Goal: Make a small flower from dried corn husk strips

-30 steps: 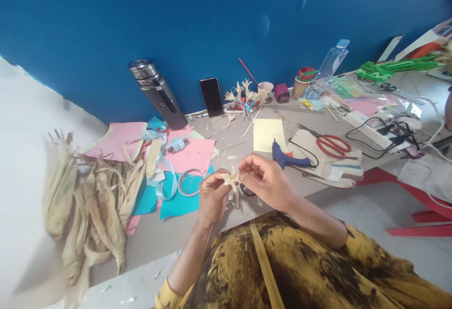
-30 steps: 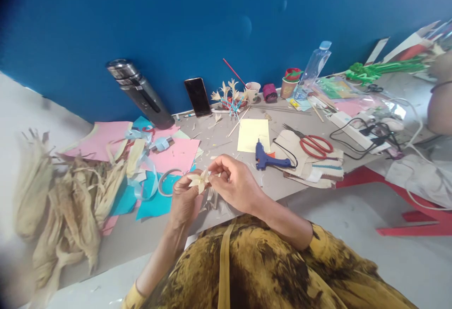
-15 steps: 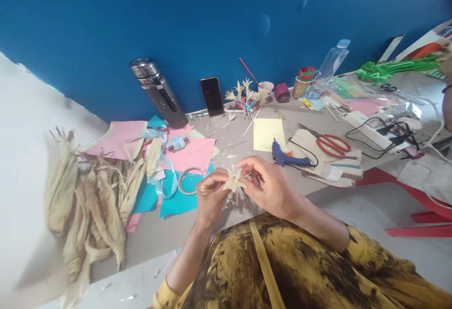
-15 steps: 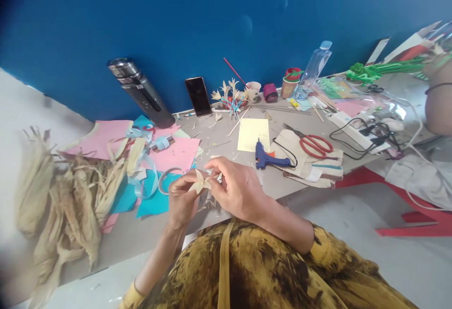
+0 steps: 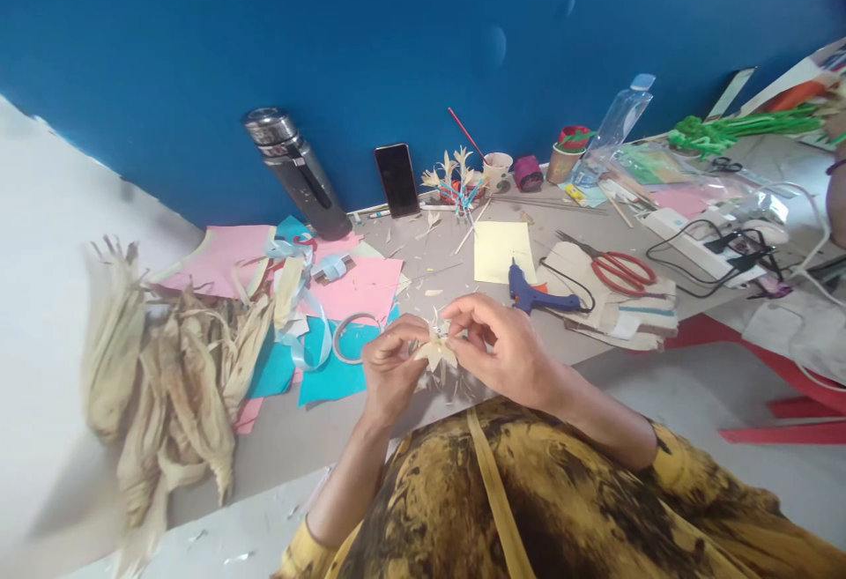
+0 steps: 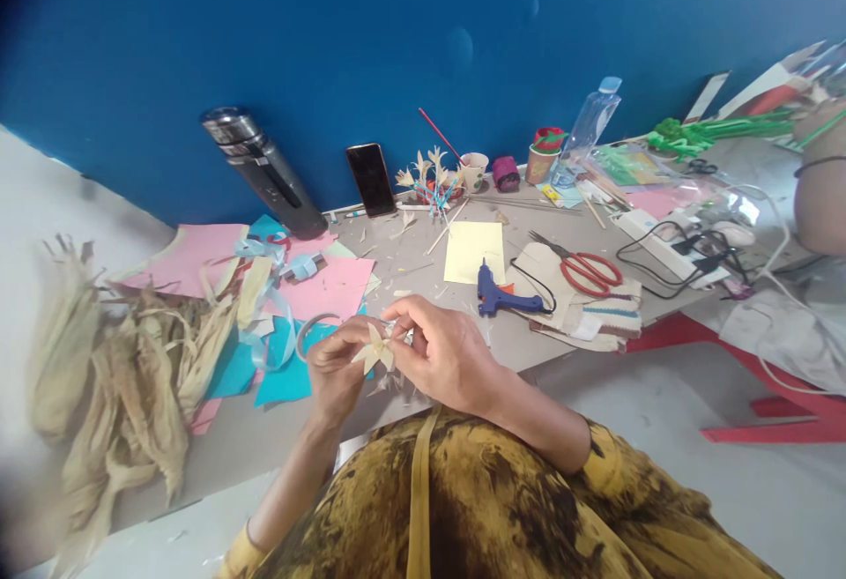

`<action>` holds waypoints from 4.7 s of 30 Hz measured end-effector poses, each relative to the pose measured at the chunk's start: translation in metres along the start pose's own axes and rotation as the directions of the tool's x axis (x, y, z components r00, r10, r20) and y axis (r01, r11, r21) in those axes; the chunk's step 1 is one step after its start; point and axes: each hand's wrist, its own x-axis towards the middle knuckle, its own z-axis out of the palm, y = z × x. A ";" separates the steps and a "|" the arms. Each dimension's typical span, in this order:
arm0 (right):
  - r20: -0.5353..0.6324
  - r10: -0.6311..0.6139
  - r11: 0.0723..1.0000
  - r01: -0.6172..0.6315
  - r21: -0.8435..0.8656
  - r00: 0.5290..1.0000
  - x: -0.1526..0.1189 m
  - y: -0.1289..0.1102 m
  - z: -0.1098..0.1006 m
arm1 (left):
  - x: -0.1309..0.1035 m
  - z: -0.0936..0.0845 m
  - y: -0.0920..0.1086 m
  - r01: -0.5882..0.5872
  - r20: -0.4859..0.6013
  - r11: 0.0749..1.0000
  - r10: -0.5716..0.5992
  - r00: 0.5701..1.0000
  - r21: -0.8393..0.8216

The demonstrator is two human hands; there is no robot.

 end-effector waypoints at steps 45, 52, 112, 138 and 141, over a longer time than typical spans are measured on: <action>0.010 -0.098 0.993 0.097 0.072 0.995 -0.003 0.027 0.013 | -0.013 0.024 0.017 0.001 -0.145 0.886 0.075 0.987 0.463; -0.045 -0.096 0.992 0.099 0.078 0.994 0.000 0.028 0.018 | -0.012 0.027 0.013 0.100 -0.220 0.900 -0.005 0.975 0.423; 0.171 0.135 0.765 -0.213 0.608 0.976 0.000 0.018 -0.012 | -0.005 0.010 0.020 0.247 0.255 0.969 -0.234 0.938 -0.017; -0.012 0.328 0.845 -0.288 0.451 0.944 0.000 0.059 -0.026 | 0.024 0.009 0.012 0.265 -0.110 0.841 -0.242 0.964 0.471; 0.022 0.201 0.934 -0.198 0.298 0.979 -0.001 0.051 -0.021 | 0.028 0.025 0.022 0.363 0.104 0.852 -0.429 0.897 0.378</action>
